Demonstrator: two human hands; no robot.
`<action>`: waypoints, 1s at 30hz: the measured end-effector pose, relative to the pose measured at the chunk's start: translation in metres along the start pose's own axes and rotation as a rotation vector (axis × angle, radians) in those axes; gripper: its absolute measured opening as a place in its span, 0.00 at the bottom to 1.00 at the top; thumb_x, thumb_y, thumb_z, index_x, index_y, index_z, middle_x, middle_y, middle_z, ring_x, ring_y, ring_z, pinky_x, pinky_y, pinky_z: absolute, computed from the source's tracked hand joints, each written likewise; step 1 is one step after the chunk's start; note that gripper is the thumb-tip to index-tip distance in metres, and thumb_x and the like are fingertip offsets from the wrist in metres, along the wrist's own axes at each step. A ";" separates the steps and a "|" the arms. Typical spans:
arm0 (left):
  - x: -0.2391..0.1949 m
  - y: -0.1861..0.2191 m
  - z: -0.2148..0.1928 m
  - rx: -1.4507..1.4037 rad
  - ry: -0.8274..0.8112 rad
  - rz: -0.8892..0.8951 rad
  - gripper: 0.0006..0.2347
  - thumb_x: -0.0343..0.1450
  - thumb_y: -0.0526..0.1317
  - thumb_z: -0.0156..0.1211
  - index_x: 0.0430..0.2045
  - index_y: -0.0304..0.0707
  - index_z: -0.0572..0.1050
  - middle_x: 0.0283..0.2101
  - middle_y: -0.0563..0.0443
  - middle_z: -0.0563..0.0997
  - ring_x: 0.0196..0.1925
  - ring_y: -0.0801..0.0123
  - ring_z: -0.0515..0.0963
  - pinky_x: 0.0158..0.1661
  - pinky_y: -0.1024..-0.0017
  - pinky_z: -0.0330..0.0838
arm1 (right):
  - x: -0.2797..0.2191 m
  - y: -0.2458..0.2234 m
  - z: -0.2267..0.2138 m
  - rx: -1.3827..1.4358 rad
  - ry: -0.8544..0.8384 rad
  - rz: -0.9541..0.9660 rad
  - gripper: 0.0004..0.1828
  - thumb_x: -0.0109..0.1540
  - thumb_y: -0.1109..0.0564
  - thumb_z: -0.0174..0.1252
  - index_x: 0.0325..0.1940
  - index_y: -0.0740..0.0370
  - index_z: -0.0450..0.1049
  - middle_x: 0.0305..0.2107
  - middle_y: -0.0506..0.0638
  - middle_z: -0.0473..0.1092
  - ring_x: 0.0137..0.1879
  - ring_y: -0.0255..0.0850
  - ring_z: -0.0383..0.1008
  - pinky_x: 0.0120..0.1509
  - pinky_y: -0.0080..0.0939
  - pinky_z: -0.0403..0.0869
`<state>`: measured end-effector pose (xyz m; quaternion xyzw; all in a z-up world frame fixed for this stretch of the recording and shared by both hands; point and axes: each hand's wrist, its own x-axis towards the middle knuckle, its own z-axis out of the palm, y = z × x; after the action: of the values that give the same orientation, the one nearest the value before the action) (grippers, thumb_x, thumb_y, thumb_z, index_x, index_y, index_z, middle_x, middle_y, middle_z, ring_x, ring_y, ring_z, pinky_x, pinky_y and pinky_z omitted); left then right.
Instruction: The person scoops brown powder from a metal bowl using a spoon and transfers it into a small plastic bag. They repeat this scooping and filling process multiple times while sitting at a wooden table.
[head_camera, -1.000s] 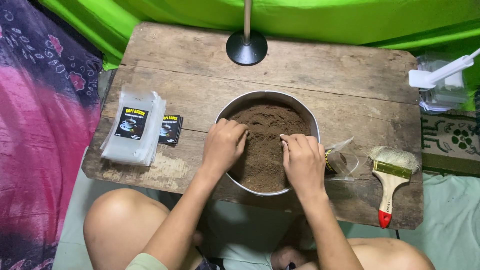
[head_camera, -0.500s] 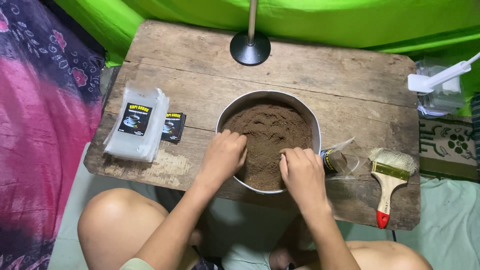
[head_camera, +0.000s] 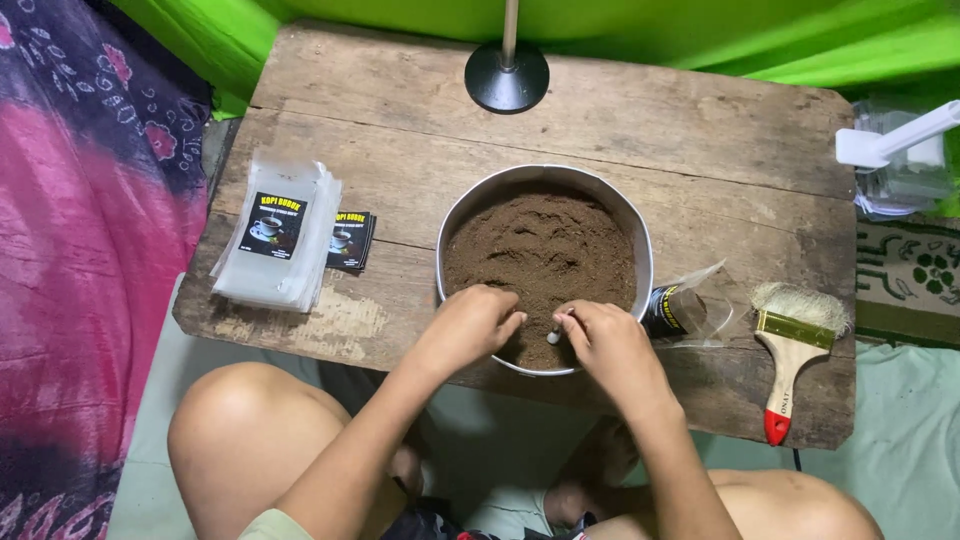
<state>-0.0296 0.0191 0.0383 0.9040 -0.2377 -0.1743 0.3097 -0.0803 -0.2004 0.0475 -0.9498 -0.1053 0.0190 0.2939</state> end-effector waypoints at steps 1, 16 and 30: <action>0.004 -0.002 0.005 -0.001 0.001 0.001 0.08 0.72 0.38 0.58 0.25 0.36 0.81 0.27 0.39 0.83 0.37 0.49 0.83 0.41 0.58 0.77 | 0.004 0.006 0.008 -0.002 0.000 0.000 0.07 0.66 0.56 0.57 0.43 0.57 0.81 0.30 0.57 0.80 0.41 0.59 0.81 0.48 0.56 0.77; 0.019 -0.006 0.006 -0.011 0.005 0.005 0.10 0.73 0.42 0.56 0.25 0.34 0.77 0.26 0.34 0.81 0.37 0.40 0.82 0.39 0.50 0.76 | 0.016 0.013 0.017 -0.065 0.004 0.045 0.08 0.66 0.53 0.56 0.42 0.54 0.80 0.30 0.55 0.79 0.41 0.56 0.80 0.48 0.55 0.77; 0.030 -0.016 -0.003 0.027 0.086 -0.021 0.09 0.72 0.42 0.57 0.25 0.37 0.79 0.26 0.40 0.82 0.37 0.47 0.83 0.39 0.56 0.77 | 0.035 0.021 0.023 -0.185 0.171 0.016 0.07 0.68 0.51 0.55 0.42 0.50 0.78 0.28 0.49 0.77 0.40 0.50 0.80 0.47 0.49 0.77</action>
<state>0.0017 0.0153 0.0257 0.9174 -0.2167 -0.1352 0.3053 -0.0450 -0.1967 0.0175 -0.9719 -0.0737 -0.0693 0.2126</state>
